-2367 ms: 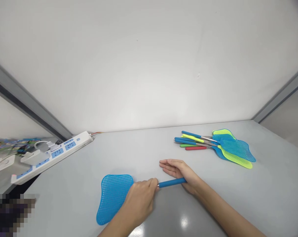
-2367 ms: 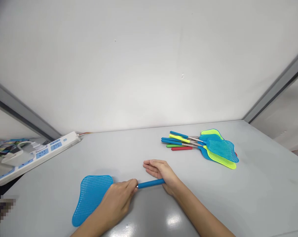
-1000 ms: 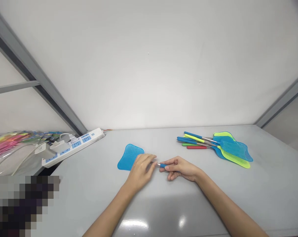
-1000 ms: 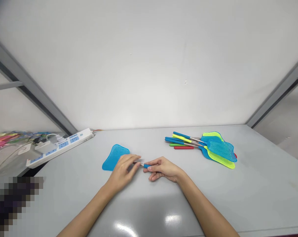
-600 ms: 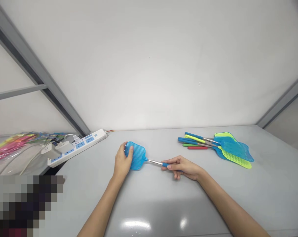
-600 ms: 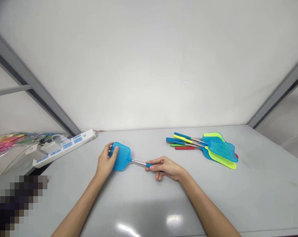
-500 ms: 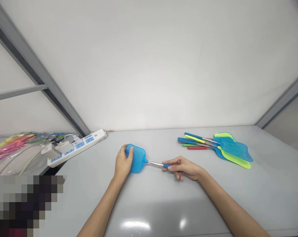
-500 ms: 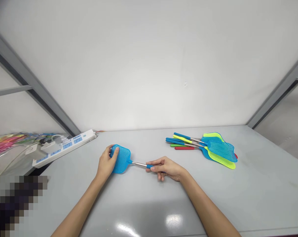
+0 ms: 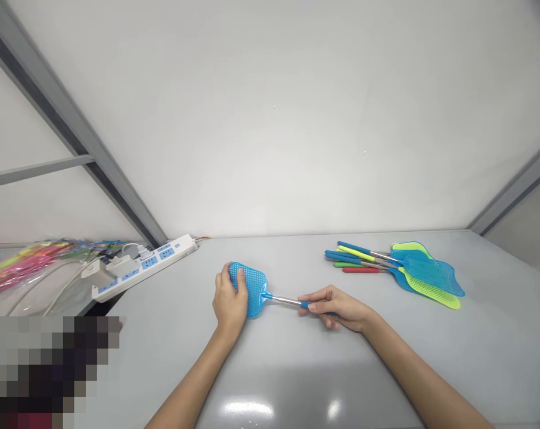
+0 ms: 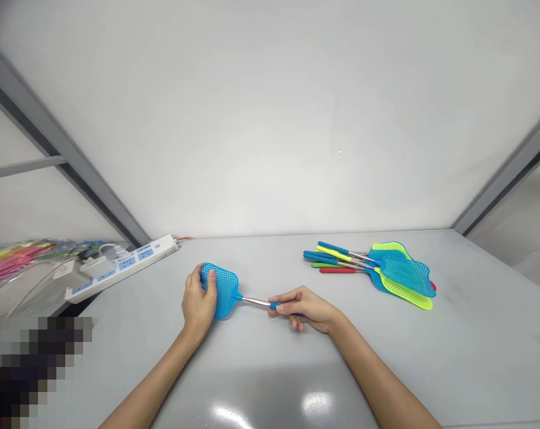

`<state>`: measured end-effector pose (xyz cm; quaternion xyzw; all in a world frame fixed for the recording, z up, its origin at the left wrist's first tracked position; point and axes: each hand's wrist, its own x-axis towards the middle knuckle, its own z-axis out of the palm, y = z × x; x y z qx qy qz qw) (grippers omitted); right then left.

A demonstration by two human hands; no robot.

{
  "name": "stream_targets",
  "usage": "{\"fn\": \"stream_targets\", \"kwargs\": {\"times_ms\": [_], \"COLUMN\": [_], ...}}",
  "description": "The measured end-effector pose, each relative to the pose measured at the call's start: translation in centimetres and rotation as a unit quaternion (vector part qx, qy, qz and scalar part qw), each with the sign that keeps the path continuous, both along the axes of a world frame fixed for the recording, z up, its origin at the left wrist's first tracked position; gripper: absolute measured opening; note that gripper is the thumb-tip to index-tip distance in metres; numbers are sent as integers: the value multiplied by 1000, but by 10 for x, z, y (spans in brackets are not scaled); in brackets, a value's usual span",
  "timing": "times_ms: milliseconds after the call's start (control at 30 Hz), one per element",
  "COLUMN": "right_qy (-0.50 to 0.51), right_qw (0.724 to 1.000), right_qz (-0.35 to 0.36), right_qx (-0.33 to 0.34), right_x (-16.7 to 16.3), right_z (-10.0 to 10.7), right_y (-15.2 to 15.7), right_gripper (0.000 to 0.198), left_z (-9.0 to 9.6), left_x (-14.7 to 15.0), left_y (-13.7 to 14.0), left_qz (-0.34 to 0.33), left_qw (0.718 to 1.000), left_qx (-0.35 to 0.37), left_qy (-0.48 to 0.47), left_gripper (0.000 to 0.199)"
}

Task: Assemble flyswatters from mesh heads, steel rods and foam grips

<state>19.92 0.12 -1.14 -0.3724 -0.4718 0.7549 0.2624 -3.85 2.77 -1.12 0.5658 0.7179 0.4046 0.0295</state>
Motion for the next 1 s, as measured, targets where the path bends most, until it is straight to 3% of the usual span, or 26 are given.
{"fn": "stream_targets", "kwargs": {"times_ms": [300, 633, 1000], "right_qy": [29, 29, 40], "right_qw": [999, 999, 998], "right_qz": [10, 6, -6], "right_qx": [-32, -41, -48], "right_x": [1, -2, -4], "right_z": [-2, 0, 3], "right_y": [0, 0, 0], "right_gripper": [38, 37, 37], "left_z": [5, 1, -2], "left_x": [3, 0, -11], "left_y": [-4, -2, 11], "left_qz": [22, 9, -55], "left_qw": [998, 999, 997], "left_qx": [63, 40, 31], "left_qy": [-21, -32, -44], "left_gripper": [40, 41, 40]}}
